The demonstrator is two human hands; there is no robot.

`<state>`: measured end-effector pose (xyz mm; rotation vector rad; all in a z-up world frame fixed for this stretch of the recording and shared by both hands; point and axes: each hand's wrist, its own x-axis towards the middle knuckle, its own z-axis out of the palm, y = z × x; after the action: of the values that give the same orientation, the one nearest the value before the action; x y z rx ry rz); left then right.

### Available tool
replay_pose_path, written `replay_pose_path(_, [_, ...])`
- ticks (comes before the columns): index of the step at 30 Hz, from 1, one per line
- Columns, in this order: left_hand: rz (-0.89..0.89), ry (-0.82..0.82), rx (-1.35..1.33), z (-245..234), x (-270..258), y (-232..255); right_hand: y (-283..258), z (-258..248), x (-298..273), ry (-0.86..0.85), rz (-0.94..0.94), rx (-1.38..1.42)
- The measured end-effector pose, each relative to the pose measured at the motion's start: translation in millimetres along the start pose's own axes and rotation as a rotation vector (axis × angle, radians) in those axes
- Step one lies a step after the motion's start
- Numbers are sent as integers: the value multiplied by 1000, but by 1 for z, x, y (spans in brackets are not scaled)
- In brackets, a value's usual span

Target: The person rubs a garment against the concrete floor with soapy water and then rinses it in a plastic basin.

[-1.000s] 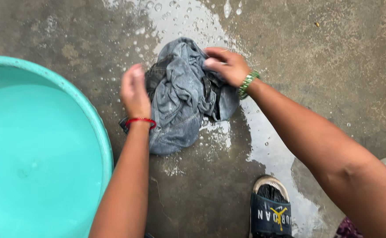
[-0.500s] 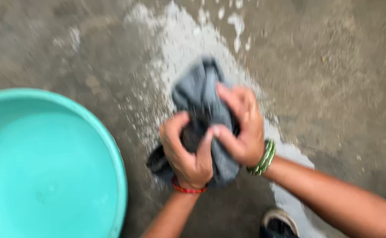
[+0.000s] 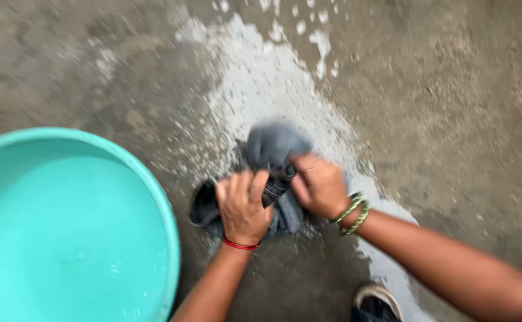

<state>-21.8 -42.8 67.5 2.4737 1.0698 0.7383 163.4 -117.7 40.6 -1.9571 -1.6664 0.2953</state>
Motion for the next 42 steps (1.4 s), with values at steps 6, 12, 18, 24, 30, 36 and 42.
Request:
replay_pose_path(6, [-425,-450,-4,-1,63,-6,15,13,54,-158,130,75])
replay_pose_path(12, [-291,-131,-253,-23,26,16,10,-56,40,18,146,306])
replay_pose_path(18, [-266,-177,170,44,3,-18,12,41,52,-349,227,-135])
replay_pose_path(24, [-119,168,-349,-16,22,-48,-23,33,29,-167,263,-104])
replay_pose_path(30, [-1087,878,107,-109,-47,-200,-77,28,22,-587,71,-375])
replay_pose_path(36, [-1153,516,-1837,-131,-123,-238,-71,22,49,-806,156,-315])
replay_pose_path(42, [-820,-605,-1445,-53,3,-86,-70,34,47,-817,180,-294])
